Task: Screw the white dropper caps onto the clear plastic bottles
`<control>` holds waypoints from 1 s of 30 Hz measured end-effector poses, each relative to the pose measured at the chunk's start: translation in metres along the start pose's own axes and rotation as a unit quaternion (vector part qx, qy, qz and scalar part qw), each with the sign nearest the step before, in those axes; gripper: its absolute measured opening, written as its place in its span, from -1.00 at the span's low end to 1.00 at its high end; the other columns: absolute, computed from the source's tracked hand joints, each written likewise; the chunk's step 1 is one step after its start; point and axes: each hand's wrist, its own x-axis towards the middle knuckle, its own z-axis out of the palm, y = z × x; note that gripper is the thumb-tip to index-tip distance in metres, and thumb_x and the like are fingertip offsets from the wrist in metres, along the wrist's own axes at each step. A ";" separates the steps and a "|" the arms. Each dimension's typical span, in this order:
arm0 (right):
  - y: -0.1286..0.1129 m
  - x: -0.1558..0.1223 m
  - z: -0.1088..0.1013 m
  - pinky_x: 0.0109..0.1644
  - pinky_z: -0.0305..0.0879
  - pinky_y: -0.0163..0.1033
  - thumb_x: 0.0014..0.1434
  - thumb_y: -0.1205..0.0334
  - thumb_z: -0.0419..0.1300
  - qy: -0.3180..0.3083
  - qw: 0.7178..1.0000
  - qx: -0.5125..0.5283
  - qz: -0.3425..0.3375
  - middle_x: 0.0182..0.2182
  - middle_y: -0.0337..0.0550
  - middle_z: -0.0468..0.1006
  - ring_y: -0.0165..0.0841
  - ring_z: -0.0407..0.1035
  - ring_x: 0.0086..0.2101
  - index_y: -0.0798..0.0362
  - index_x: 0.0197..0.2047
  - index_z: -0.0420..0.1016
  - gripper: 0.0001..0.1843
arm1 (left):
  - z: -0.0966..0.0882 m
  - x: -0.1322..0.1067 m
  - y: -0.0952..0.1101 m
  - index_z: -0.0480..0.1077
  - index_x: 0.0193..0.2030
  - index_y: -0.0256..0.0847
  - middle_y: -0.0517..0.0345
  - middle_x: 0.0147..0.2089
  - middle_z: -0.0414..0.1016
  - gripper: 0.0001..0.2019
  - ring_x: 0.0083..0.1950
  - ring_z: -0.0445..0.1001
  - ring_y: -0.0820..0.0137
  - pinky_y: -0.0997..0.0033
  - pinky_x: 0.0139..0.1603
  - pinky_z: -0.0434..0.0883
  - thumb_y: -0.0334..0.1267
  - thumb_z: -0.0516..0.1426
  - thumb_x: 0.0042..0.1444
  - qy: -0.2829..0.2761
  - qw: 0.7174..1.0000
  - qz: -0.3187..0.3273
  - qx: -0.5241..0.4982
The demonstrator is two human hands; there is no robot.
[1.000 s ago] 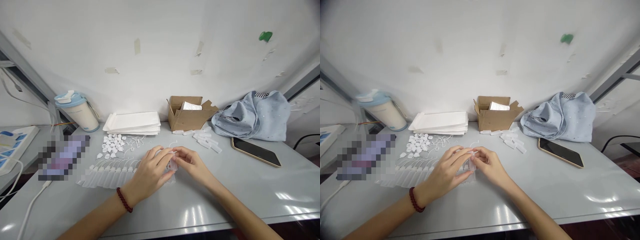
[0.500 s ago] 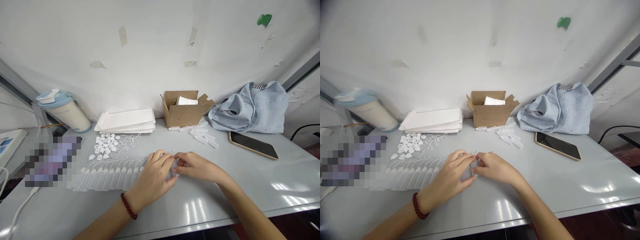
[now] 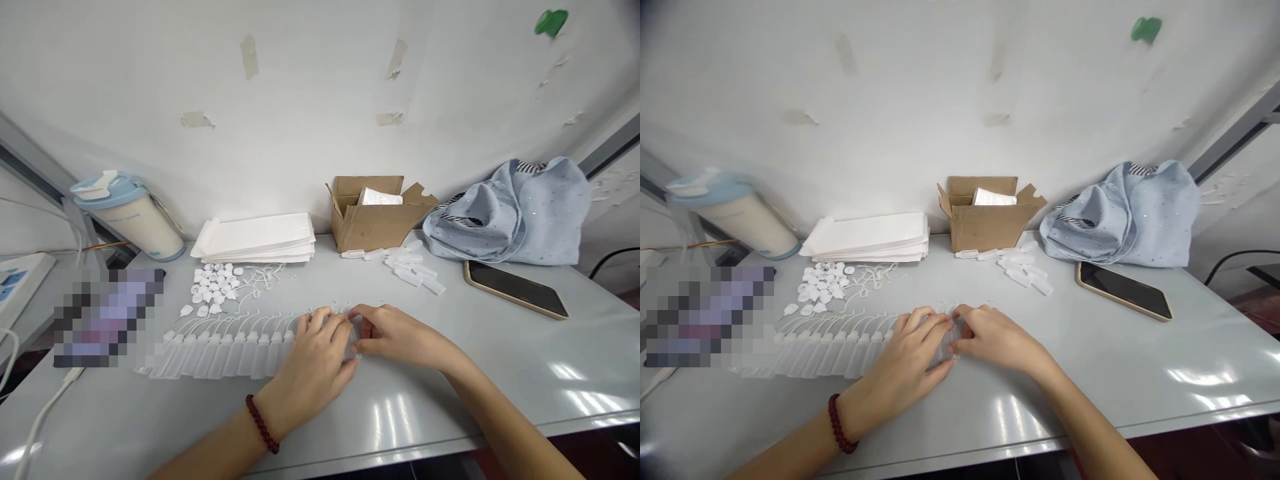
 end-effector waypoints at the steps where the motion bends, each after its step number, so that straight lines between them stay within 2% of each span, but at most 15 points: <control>1: 0.000 0.000 0.000 -0.35 0.21 -0.27 0.11 0.08 0.20 -0.005 1.000 0.007 -0.003 -0.43 -0.20 0.53 -0.29 0.38 -0.37 0.09 0.12 0.33 -0.48 | 0.000 0.000 0.000 0.29 -0.03 -0.21 0.02 -0.01 0.42 -0.74 0.08 0.27 0.08 0.01 -0.04 0.33 -0.40 0.11 0.12 0.000 1.000 0.000 0.003; 5: -0.001 0.001 0.003 -0.31 0.25 -0.25 0.11 0.11 0.21 -0.026 0.999 0.035 -0.020 -0.40 -0.22 0.53 -0.32 0.38 -0.38 0.07 0.29 0.10 -0.28 | 0.001 -0.001 0.000 0.30 -0.03 -0.22 -0.03 0.03 0.40 -0.75 0.14 0.24 0.04 -0.03 0.00 0.35 -0.42 0.08 0.12 0.003 1.000 0.001 0.014; 7: 0.000 0.001 0.004 -0.32 0.25 -0.25 0.10 0.13 0.22 -0.025 0.999 0.036 -0.022 -0.39 -0.22 0.51 -0.32 0.37 -0.38 0.06 0.30 0.06 -0.26 | 0.001 -0.002 -0.001 0.29 -0.02 -0.23 -0.06 0.06 0.39 -0.74 0.16 0.23 0.02 -0.05 0.00 0.37 -0.40 0.09 0.12 0.002 1.000 0.000 0.017; 16: 0.003 0.003 0.004 -0.30 0.26 -0.24 0.04 0.22 0.26 -0.024 0.999 0.025 -0.031 -0.41 -0.23 0.48 -0.31 0.36 -0.37 0.07 0.32 0.06 -0.20 | 0.005 -0.004 -0.003 0.26 0.04 -0.23 -0.07 0.09 0.38 -0.68 0.20 0.22 0.01 -0.09 0.06 0.36 -0.39 0.09 0.12 0.002 1.000 -0.001 0.020; 26: 0.006 0.003 0.003 -0.30 0.26 -0.25 0.03 0.19 0.28 -0.037 0.998 0.013 -0.048 -0.40 -0.25 0.47 -0.32 0.36 -0.36 0.01 0.31 0.06 -0.18 | 0.005 -0.004 -0.003 0.26 0.04 -0.25 -0.10 0.09 0.38 -0.67 0.18 0.24 0.01 -0.07 0.05 0.37 -0.40 0.12 0.11 0.009 0.999 0.012 0.029; 30: 0.003 0.001 -0.001 -0.30 0.27 -0.25 0.08 0.15 0.25 -0.054 0.997 0.029 -0.047 -0.39 -0.24 0.46 -0.33 0.36 -0.36 0.05 0.32 0.04 -0.21 | 0.000 -0.005 -0.008 0.28 0.03 -0.29 -0.13 0.10 0.37 -0.73 0.18 0.25 0.04 -0.01 0.05 0.37 -0.33 0.10 0.18 0.028 0.996 0.071 0.050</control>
